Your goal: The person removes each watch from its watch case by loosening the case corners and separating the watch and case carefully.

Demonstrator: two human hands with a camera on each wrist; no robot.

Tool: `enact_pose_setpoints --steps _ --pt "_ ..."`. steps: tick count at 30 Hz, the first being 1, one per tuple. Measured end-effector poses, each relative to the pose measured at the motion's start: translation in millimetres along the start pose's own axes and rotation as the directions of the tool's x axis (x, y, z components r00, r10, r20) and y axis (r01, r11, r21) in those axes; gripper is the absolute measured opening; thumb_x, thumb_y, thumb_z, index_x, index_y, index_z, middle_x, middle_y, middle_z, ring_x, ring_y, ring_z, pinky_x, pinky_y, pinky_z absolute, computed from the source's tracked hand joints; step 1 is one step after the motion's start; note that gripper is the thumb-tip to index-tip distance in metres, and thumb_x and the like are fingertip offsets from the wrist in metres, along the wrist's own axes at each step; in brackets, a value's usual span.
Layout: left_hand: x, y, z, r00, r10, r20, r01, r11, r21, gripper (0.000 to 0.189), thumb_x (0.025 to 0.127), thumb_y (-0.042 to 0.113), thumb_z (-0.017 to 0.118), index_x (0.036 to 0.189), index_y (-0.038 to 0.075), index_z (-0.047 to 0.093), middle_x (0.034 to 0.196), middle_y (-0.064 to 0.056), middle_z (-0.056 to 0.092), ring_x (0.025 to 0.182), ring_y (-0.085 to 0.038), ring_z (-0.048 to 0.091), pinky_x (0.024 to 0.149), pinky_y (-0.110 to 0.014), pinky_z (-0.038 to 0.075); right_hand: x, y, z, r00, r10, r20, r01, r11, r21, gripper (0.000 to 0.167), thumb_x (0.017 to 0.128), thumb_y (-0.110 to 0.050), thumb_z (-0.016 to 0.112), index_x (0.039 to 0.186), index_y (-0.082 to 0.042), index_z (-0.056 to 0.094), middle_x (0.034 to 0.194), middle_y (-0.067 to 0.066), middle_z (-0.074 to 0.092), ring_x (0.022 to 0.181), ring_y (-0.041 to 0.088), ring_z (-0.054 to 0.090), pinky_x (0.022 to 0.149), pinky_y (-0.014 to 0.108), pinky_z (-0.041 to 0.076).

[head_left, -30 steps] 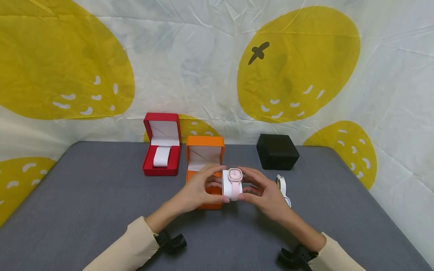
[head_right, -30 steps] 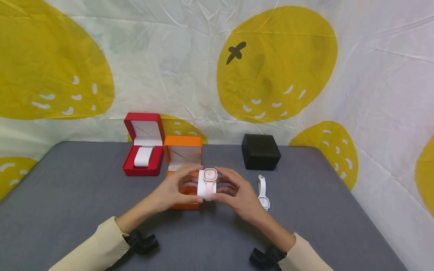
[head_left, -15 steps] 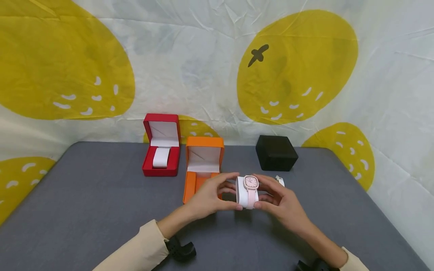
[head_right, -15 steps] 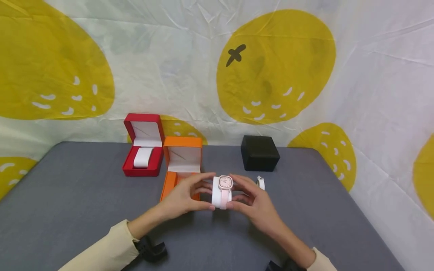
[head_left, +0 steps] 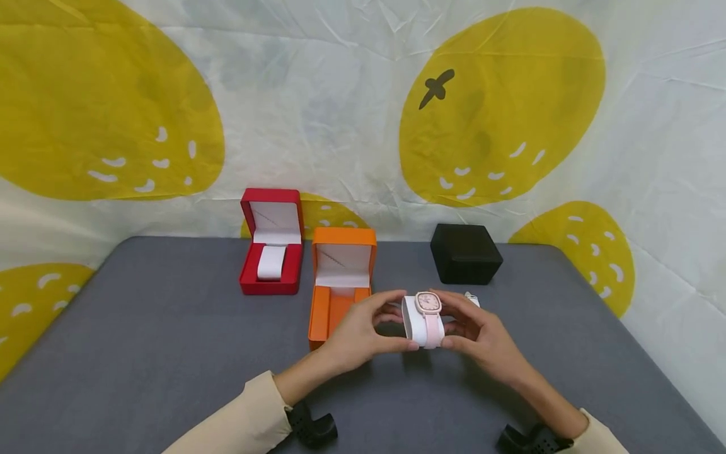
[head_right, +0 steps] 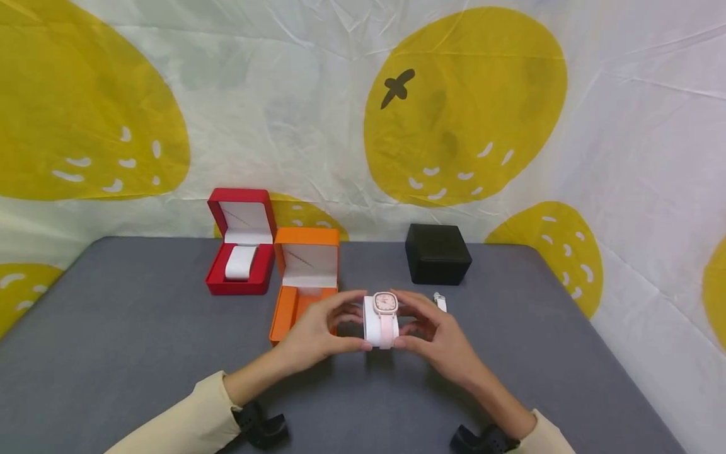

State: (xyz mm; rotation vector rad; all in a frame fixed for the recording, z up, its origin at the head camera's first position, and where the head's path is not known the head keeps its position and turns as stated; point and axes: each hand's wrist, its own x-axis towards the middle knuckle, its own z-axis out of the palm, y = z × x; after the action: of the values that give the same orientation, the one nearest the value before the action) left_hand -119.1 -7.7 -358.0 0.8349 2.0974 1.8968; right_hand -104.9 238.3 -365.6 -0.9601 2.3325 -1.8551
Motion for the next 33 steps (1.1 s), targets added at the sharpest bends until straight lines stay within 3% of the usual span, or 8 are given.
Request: enact_pose_setpoints --steps 8,14,22,33 --pt "-2.3 -1.6 4.9 1.000 0.021 0.016 -0.021 1.000 0.008 0.072 0.074 0.009 0.083 0.135 -0.003 0.047 0.121 -0.009 0.056 0.101 -0.018 0.060 0.092 -0.030 0.048 -2.1 0.6 4.8 0.995 0.062 0.079 -0.066 0.997 0.043 0.082 0.080 0.005 0.072 0.149 -0.008 0.029 0.147 0.016 0.035 0.125 0.023 0.045 0.096 0.028 0.045" --pt "-4.8 -4.8 9.4 0.999 0.050 0.023 -0.050 0.999 0.020 0.074 0.071 0.006 0.085 0.135 0.000 0.049 0.123 -0.008 0.054 0.102 -0.016 0.058 0.092 -0.025 0.047 -4.6 -1.9 9.1 0.990 0.100 0.097 -0.100 0.995 -0.003 0.083 0.078 0.003 0.074 0.148 -0.013 0.032 0.144 0.012 0.036 0.117 0.025 0.049 0.092 0.028 0.047" --pt "-6.4 -6.6 12.2 0.998 0.054 0.018 -0.055 0.998 0.022 0.076 0.068 0.006 0.086 0.134 0.003 0.049 0.122 -0.002 0.052 0.103 -0.012 0.057 0.092 -0.027 0.047 -6.4 -1.5 11.3 0.994 0.087 0.069 -0.080 0.992 -0.100 0.080 0.078 -0.004 0.076 0.145 -0.017 0.035 0.140 0.006 0.041 0.116 0.022 0.049 0.095 0.028 0.044" --pt "-7.7 -13.5 12.0 0.998 0.049 0.029 -0.050 0.998 0.036 0.075 0.069 0.007 0.086 0.134 0.004 0.049 0.121 -0.001 0.052 0.102 -0.012 0.057 0.091 -0.024 0.047 -8.7 5.0 18.8 0.996 0.074 0.041 -0.070 0.993 -0.096 0.076 0.079 -0.004 0.076 0.143 -0.016 0.037 0.134 0.004 0.046 0.109 0.022 0.052 0.088 0.029 0.048"
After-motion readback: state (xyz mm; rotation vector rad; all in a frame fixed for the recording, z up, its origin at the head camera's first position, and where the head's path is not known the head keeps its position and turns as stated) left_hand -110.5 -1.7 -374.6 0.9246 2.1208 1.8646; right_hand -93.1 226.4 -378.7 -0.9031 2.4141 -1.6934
